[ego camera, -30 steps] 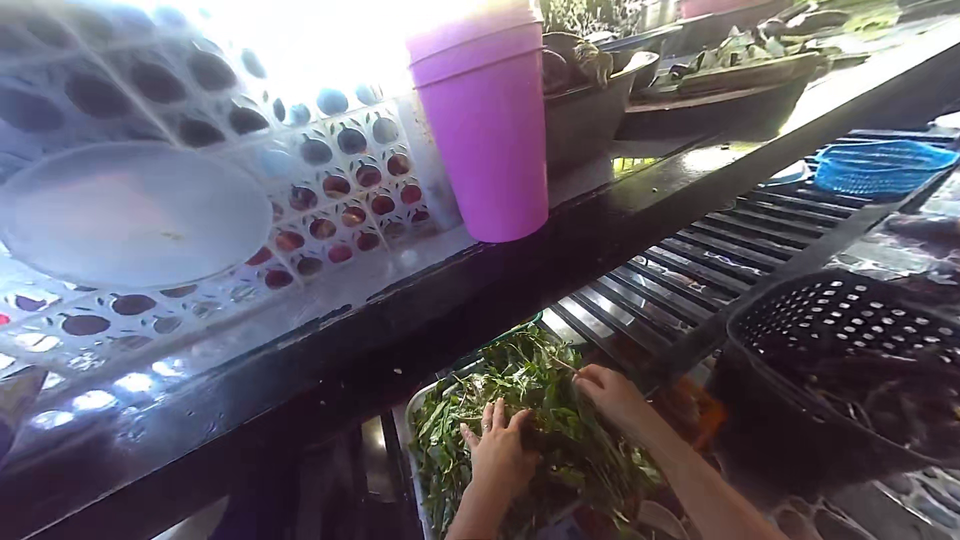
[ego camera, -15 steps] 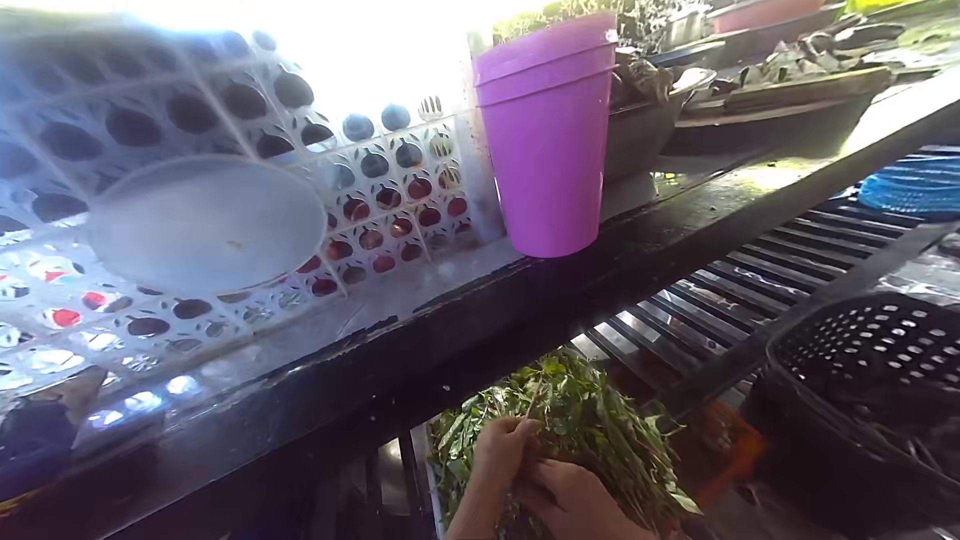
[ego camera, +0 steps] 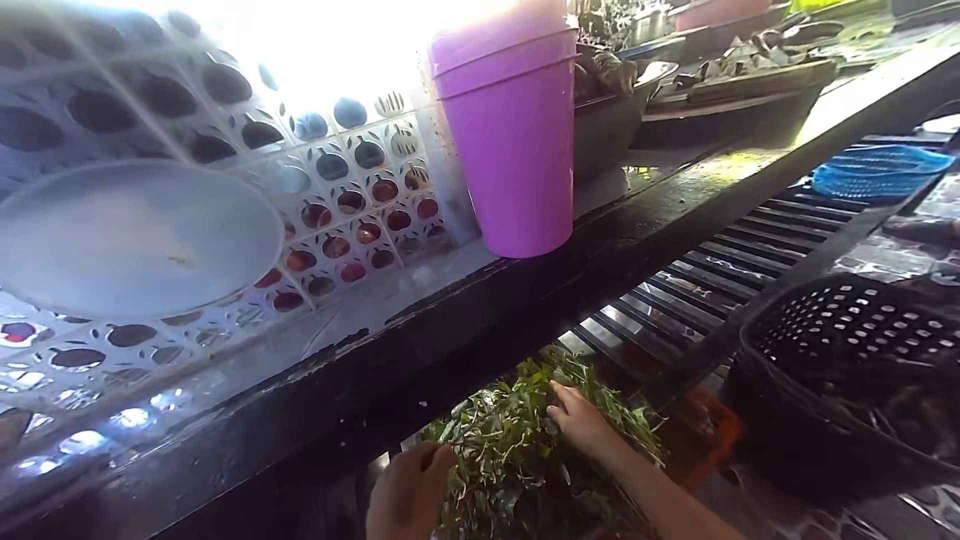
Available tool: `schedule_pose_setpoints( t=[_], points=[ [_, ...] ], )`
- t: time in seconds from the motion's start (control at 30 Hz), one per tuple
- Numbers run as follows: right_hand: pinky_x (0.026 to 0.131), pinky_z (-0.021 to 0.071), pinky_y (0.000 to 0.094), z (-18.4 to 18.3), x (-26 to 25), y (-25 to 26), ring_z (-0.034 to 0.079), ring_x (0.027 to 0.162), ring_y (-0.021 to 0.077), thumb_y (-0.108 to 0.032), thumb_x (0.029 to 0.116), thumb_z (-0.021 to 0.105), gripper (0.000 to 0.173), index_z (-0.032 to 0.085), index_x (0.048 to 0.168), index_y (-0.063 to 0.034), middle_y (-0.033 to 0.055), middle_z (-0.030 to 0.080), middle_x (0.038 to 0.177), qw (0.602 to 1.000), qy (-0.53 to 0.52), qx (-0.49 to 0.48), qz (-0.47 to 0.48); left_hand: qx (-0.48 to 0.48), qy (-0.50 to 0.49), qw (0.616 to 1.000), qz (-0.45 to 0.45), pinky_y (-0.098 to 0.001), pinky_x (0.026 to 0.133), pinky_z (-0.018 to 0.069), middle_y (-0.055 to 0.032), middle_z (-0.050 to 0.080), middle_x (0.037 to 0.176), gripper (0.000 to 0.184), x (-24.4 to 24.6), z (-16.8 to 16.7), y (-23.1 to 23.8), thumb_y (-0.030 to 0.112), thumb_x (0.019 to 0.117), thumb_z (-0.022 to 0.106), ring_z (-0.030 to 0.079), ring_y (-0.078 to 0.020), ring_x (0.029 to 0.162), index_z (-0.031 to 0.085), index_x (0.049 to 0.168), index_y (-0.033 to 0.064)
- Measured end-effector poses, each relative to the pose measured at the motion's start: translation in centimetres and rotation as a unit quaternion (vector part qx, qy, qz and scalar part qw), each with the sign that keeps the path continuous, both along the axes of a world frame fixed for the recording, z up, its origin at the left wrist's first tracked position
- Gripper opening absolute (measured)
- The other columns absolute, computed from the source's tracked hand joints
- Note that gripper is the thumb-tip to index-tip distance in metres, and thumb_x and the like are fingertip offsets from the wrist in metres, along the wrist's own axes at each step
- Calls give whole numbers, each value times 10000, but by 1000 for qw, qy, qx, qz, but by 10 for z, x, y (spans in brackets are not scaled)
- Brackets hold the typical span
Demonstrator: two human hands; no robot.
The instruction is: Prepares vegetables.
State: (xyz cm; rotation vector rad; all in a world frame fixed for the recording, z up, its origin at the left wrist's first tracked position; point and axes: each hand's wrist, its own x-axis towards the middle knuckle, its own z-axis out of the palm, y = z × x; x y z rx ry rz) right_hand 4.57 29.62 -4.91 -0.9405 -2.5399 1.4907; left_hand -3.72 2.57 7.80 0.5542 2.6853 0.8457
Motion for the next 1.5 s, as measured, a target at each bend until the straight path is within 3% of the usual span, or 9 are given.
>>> schedule_pose_setpoints(
  t=[0.23, 0.37, 0.5, 0.67, 0.93, 1.07, 1.17, 1.27, 1.5],
  points=[
    [968, 537, 432, 18, -8, -26, 671, 1091, 253, -241, 1046, 565, 340, 635, 1318, -49, 158, 664, 1249, 988, 133, -1, -75, 81, 32, 994, 68, -548, 752, 526, -21, 732, 794, 241, -27, -14, -27, 322, 950, 638, 687, -206, 782, 800, 886, 156],
    [691, 521, 284, 49, -3, -47, 672, 852, 116, -329, 1080, 525, 316, 656, 1244, -92, 23, 728, 1042, 946, 170, -277, 14, 113, 62, 991, 37, -521, 722, 542, -17, 725, 774, 251, -17, -13, -21, 336, 961, 639, 683, -183, 743, 797, 920, 145],
    [698, 582, 310, 67, -2, -74, 705, 920, 164, -226, 1074, 538, 411, 488, 1473, -139, 46, 709, 1161, 878, 217, -427, 15, 78, 29, 996, -40, -537, 734, 562, -64, 729, 807, 288, 13, -13, 4, 333, 1006, 601, 696, -228, 749, 782, 1023, 110],
    [756, 582, 349, 69, 0, -89, 697, 987, 164, -185, 1074, 542, 261, 680, 1280, -103, 30, 737, 1097, 892, 227, -387, -60, 71, 22, 996, -50, -459, 712, 568, -50, 716, 780, 307, 29, -25, 30, 331, 1028, 583, 689, -188, 724, 767, 1001, 87],
    [924, 576, 435, 65, 17, -98, 661, 1135, 219, -256, 1086, 521, 372, 541, 1438, -135, 73, 656, 1280, 856, 232, -446, -117, 86, -16, 995, -51, -360, 629, 580, -9, 724, 764, 315, 37, -42, 53, 331, 1049, 570, 678, -122, 643, 761, 981, 90],
    [763, 608, 360, 50, 17, -95, 713, 904, 211, -131, 1069, 537, 295, 643, 1331, -45, 121, 723, 1082, 821, 297, -467, -143, 64, 7, 997, -52, -393, 642, 570, -27, 706, 732, 340, 44, -45, 60, 342, 1049, 557, 679, -151, 653, 760, 938, 92],
    [683, 570, 267, 47, 21, -86, 685, 782, 126, -89, 1019, 623, 230, 736, 1213, -39, 75, 750, 995, 868, 292, -386, -115, 84, 37, 995, -39, -465, 681, 568, -58, 699, 740, 389, 41, -51, 60, 397, 1038, 559, 688, -202, 690, 743, 963, 62],
    [712, 610, 268, 47, 28, -84, 720, 771, 103, -105, 993, 668, 191, 767, 1146, -49, 44, 770, 933, 920, 243, -304, -48, 162, 14, 985, -53, -447, 816, 616, -73, 764, 1008, 408, 33, -53, 60, 372, 1017, 611, 748, -197, 889, 674, 1274, 61],
    [807, 639, 306, 46, 29, -97, 754, 861, 127, -76, 990, 659, 174, 772, 1113, -30, 60, 781, 961, 926, 224, -302, -33, 144, 45, 988, -35, -403, 783, 585, -39, 753, 878, 211, 27, -54, 72, 225, 1024, 614, 717, -146, 801, 755, 1100, 88]
  ],
)
